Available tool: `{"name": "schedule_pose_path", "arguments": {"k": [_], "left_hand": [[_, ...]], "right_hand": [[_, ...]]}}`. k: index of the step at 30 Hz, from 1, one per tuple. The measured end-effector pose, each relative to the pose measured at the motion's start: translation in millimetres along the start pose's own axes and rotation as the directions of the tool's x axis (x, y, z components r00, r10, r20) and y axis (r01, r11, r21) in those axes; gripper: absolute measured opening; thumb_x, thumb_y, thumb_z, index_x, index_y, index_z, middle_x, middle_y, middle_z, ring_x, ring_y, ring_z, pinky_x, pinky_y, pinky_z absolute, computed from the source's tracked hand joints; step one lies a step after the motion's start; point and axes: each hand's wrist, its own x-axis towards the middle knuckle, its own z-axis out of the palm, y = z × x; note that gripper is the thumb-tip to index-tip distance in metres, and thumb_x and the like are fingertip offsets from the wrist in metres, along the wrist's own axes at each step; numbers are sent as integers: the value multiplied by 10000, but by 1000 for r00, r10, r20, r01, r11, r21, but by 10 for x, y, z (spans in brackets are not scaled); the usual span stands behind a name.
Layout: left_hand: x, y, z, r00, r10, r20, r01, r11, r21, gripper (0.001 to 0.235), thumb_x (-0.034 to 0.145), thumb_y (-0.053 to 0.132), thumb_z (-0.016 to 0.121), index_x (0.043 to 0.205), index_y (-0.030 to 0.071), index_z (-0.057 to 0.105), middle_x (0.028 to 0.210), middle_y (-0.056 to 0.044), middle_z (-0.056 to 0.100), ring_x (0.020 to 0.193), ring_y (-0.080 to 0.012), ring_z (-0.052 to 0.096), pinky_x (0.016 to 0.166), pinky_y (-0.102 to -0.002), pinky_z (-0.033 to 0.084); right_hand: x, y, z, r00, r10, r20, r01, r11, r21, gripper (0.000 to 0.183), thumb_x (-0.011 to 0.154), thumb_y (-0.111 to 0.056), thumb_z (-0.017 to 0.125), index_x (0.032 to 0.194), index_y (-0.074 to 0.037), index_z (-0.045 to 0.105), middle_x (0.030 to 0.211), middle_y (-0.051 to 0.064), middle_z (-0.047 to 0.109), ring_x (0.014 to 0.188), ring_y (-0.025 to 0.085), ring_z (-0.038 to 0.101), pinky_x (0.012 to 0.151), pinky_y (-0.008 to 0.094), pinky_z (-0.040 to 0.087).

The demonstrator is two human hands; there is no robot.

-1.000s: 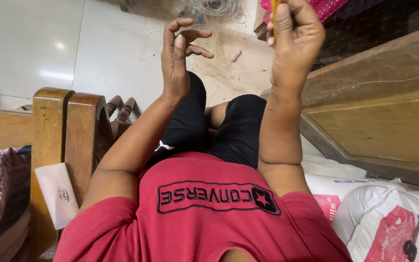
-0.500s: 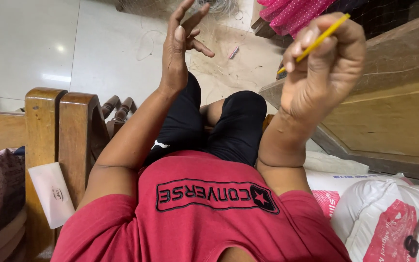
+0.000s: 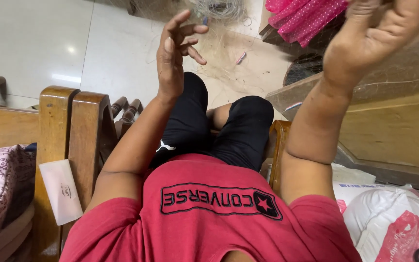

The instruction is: A person is weaving or repairing a fine-mesh fishing net using a small yellow shuttle tool.

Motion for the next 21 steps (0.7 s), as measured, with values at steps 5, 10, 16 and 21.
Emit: {"name": "schedule_pose_path", "arguments": {"k": [5,10,16,21], "left_hand": [[36,28,71,998,-63,16,62,998,32,556,1131,572,343,1438,141,514,1362,-98,671,746,-180,728,1023,-311,526],[91,-22,127,996,-84,37,85,996,-29,501,1131,534,335,1342,136,554,1449,-92,609,620,-138,633,1039,-349,535],[84,-23,127,995,-100,26,102,992,-75,473,1117,541,367,1293,134,534,1422,-80,612,602,-138,623,1066,-377,522],[55,-56,93,996,-91,6,91,984,-152,401,1110,517,403,1270,161,497,1188,-66,599,664,-205,662,1016,-362,531]], "right_hand": [[150,-360,-73,987,75,-139,-78,997,-12,317,1085,-198,644,902,8,489,752,176,475,644,262,487,599,385,372],[174,-416,-203,987,8,-161,0,999,49,406,1078,-209,649,825,49,463,757,212,484,618,286,443,581,399,374],[187,-592,-128,998,21,-65,-10,988,153,274,1118,-209,620,1046,31,511,840,244,467,678,305,427,588,405,342],[194,-655,-46,998,38,-43,-33,993,112,334,1110,-275,626,968,1,503,827,167,488,660,246,434,587,363,356]]}}
